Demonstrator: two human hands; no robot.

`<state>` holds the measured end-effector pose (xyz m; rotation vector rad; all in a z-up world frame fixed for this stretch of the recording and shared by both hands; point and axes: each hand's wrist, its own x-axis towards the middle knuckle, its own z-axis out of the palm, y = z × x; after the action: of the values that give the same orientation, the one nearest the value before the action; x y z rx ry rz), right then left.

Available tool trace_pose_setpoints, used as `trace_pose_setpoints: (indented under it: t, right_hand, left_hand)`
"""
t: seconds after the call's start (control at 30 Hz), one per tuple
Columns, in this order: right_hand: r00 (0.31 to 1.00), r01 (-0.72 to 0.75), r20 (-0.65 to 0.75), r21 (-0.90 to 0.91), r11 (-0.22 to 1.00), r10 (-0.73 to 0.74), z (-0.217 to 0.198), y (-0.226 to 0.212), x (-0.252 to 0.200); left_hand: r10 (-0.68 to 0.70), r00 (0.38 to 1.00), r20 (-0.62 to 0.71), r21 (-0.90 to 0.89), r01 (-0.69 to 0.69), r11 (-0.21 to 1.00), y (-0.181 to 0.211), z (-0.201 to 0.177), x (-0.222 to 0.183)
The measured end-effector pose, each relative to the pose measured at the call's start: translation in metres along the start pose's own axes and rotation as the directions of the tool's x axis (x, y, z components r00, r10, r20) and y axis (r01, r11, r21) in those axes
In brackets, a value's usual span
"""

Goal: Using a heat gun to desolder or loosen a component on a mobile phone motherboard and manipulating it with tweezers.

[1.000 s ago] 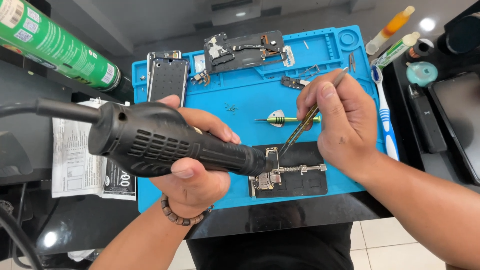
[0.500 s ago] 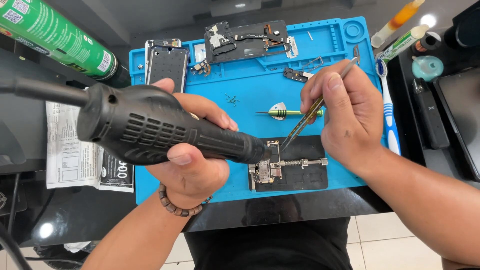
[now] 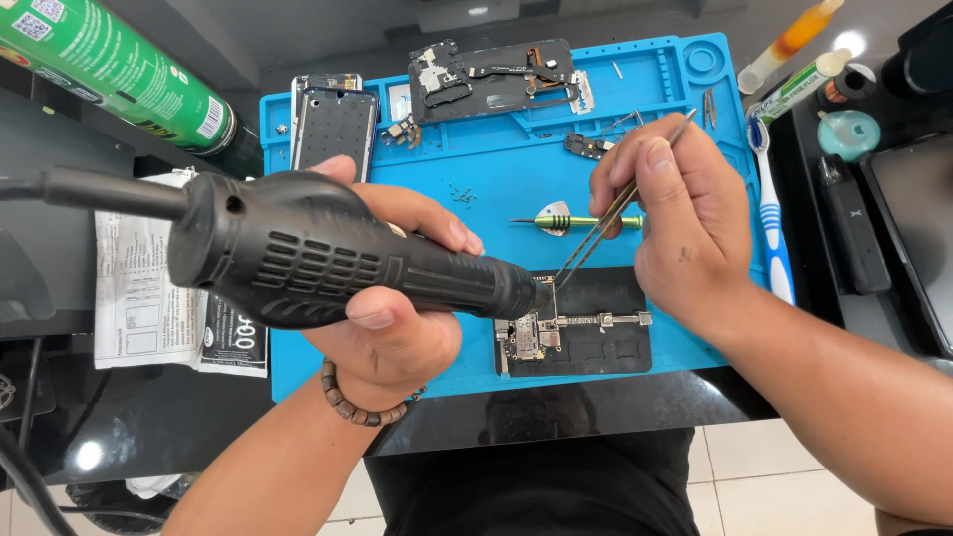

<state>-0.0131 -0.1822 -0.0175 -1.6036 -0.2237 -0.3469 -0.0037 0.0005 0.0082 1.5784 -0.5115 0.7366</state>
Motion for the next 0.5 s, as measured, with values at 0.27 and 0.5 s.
trace_pose_setpoints:
  t: [0.27, 0.5]
  right_hand:
    - [1.000, -0.019, 0.004, 0.017, 1.000, 0.019, -0.0008, 0.0027, 0.0003]
    - [1.000, -0.020, 0.000, 0.011, 1.000, 0.020, -0.0008, 0.0019, 0.0008]
  left_hand:
    - [-0.007, 0.999, -0.049, -0.056, 0.004, 0.998, -0.0015, 0.0030, -0.0022]
    - [0.026, 0.998, -0.053, -0.031, -0.028, 0.999, -0.0048, 0.0030, -0.0063]
